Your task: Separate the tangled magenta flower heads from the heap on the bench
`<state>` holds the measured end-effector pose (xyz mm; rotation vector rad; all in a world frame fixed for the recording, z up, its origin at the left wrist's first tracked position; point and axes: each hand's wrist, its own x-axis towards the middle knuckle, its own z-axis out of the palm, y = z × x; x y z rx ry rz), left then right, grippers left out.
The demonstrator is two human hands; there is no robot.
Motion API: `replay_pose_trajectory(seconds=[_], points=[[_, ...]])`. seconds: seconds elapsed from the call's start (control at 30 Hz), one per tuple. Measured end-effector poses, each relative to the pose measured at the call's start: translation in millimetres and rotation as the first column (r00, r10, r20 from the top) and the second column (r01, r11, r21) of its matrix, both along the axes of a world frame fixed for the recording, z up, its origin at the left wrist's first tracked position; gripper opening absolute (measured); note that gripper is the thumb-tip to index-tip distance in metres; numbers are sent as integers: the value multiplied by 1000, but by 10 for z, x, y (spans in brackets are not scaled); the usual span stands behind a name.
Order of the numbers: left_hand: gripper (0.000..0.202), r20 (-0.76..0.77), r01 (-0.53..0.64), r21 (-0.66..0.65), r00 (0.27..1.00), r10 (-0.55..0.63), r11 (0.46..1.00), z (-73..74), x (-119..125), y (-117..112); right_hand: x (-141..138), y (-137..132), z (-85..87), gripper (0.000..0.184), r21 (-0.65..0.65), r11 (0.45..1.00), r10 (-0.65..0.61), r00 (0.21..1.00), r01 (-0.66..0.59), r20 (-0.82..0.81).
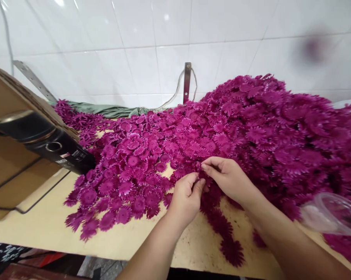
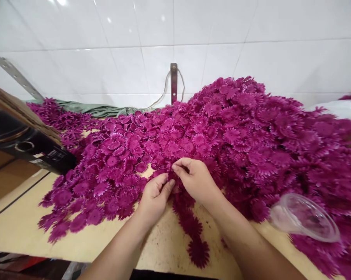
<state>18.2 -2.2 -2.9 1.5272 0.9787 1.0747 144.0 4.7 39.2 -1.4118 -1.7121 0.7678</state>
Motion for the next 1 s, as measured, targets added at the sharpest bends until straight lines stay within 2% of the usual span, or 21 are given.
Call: replay_pose_trajectory(seconds=[0.1, 0.17, 0.27, 0.33, 0.47, 0.57, 0.67, 0.73, 0.87, 1.0], points=[[23, -27, -29, 27, 999, 29, 999, -20, -12, 6, -62, 31, -45, 32, 120, 984, -146, 979, 129, 144], [23, -2, -47, 15, 999, 47, 999, -39, -24, 5, -66, 62, -46, 30, 189, 968, -202, 962, 167, 183], [23, 58, -37, -8, 998, 37, 999, -45, -39, -6, 9, 102, 3, 19, 241, 943, -270, 952, 232, 141], [24, 108, -19, -21, 994, 21, 1000, -29, -42, -11, 72, 94, 59, 19, 209, 941, -285, 956, 265, 72], [26, 193, -13, -106, 981, 33, 994, 15, -36, -5, 68, -44, 146, 20, 176, 972, -152, 988, 153, -17], [32, 219, -42, -137, 973, 72, 990, 30, -37, 6, -21, -161, 140, 28, 206, 977, -76, 990, 50, 123], [35, 194, -66, -166, 976, 98, 984, 32, -43, 9, -60, -199, 85, 17, 223, 975, -63, 968, 8, 241], [36, 145, -42, -182, 987, 69, 982, 29, -45, 4, -47, -191, 44, 13, 224, 975, -65, 951, -4, 302], [36, 71, -14, -140, 997, 24, 990, 6, -45, -13, -6, -184, 9, 23, 273, 961, -72, 921, -38, 383], [32, 77, -1, -102, 997, 9, 995, -19, -49, -25, 4, -196, 46, 19, 243, 965, 18, 947, -101, 322]])
